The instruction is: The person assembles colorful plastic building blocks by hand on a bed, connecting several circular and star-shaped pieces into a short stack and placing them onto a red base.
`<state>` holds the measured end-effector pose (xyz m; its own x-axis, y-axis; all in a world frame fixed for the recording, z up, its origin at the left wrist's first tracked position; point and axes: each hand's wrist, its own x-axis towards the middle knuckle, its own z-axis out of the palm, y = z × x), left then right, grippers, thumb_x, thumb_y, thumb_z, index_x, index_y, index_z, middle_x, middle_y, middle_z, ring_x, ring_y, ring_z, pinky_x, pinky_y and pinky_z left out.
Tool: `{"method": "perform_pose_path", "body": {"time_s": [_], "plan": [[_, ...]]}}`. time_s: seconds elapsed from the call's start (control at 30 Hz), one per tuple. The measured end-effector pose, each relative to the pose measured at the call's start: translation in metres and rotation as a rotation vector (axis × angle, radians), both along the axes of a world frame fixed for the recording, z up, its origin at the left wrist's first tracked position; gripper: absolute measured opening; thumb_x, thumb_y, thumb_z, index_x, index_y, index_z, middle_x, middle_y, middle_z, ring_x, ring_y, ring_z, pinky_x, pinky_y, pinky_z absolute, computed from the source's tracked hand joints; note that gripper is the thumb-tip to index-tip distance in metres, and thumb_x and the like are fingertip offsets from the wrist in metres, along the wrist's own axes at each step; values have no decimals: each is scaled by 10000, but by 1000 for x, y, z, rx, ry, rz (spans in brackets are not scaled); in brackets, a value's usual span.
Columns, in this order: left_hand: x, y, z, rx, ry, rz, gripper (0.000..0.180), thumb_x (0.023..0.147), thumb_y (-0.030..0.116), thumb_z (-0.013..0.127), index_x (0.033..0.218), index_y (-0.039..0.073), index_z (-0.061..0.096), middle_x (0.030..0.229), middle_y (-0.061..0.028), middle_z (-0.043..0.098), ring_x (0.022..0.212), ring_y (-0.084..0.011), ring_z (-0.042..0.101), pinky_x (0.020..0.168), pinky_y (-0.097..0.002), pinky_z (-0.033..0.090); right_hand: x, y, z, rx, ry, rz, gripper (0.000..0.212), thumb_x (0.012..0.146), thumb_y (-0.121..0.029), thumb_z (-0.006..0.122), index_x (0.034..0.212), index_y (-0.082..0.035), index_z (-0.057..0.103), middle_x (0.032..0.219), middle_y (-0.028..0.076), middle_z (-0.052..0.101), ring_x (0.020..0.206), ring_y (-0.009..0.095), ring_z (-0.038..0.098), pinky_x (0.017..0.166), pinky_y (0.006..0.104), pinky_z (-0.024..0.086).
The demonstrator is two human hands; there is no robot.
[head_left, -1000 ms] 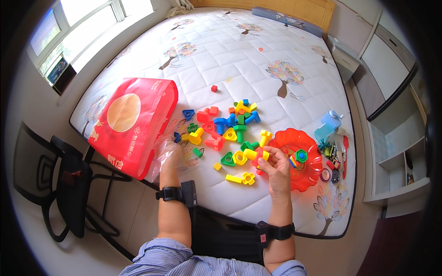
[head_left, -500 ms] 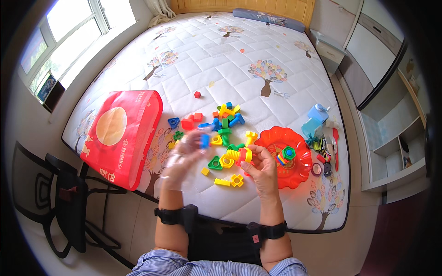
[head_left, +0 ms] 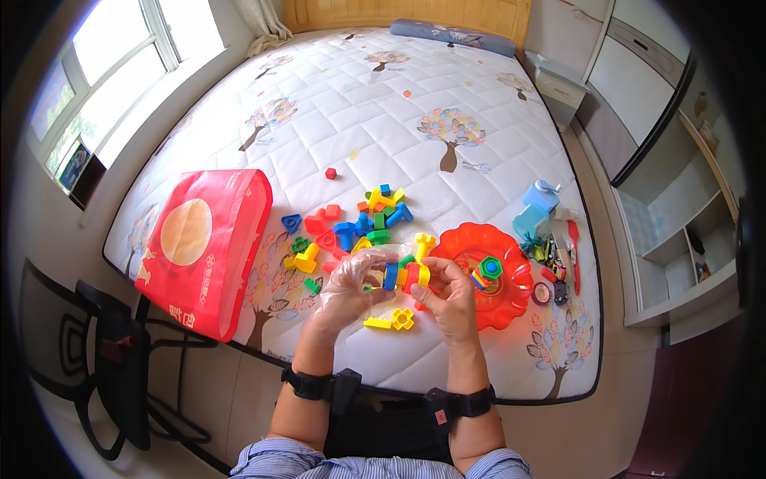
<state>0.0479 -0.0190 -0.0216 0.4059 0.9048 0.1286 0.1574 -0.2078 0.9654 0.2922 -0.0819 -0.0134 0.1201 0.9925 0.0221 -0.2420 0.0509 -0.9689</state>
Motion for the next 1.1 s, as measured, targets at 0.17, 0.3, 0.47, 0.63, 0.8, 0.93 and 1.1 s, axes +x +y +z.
{"method": "perform_pose_path", "body": {"time_s": [0.17, 0.3, 0.47, 0.63, 0.8, 0.93, 1.1], "plan": [[4, -5, -4, -37, -192, 7, 635, 999, -18, 1045, 1581, 129, 839, 1628, -75, 826, 1409, -205, 817, 1171, -380, 691, 1, 4, -11, 15, 43, -6, 568, 1047, -11, 1002, 1560, 18, 760, 1415, 105, 881, 1282, 167, 846, 1082, 335, 709], [2, 1, -16, -146, -398, -20, 665, 1017, -19, 1034, 1626, 102, 795, 1742, -95, 764, 1501, -240, 797, 1223, -410, 676, -4, 3, -9, -32, 92, -13, 554, 1052, -5, 993, 1557, 11, 767, 1396, 105, 890, 1219, 167, 863, 1040, 317, 716], [5, 6, -17, -73, -313, 37, 930, 991, -37, 1042, 1817, 91, 635, 1816, -126, 699, 1568, -268, 772, 1293, -456, 640, 3, 3, -13, -76, 200, 2, 492, 1095, -7, 934, 1557, 11, 764, 1361, 129, 906, 1154, 205, 897, 973, 359, 760], [-14, 17, -32, 141, 92, 65, 979, 1023, -76, 981, 1892, 104, 568, 1800, -142, 705, 1573, -287, 768, 1312, -457, 627, 4, 3, -7, -81, 406, 39, 473, 1121, 7, 911, 1566, 16, 751, 1370, 146, 903, 1198, 220, 895, 1015, 407, 781], [-23, 19, -23, -183, -285, 3, 809, 1150, 60, 903, 1886, 87, 569, 1701, -190, 759, 1532, -291, 777, 1304, -458, 633, 0, 2, -5, -106, 406, -14, 469, 1124, 21, 916, 1560, 25, 746, 1378, 142, 896, 1220, 197, 881, 1056, 390, 771], [-7, 10, -19, -104, -147, -6, 809, 1133, 164, 961, 1852, 76, 600, 1662, -189, 778, 1494, -290, 789, 1287, -460, 641, 0, 4, -13, -105, 350, -8, 469, 1115, 25, 926, 1549, 22, 748, 1377, 135, 894, 1221, 197, 879, 1075, 384, 762], [-19, 15, -38, 58, 120, 153, 765, 1116, 159, 972, 1801, 55, 650, 1626, -188, 794, 1473, -300, 801, 1260, -469, 661, 1, 3, -6, -63, 434, 24, 491, 1099, 31, 937, 1552, 25, 748, 1378, 131, 890, 1226, 178, 868, 1099, 364, 742]]}}
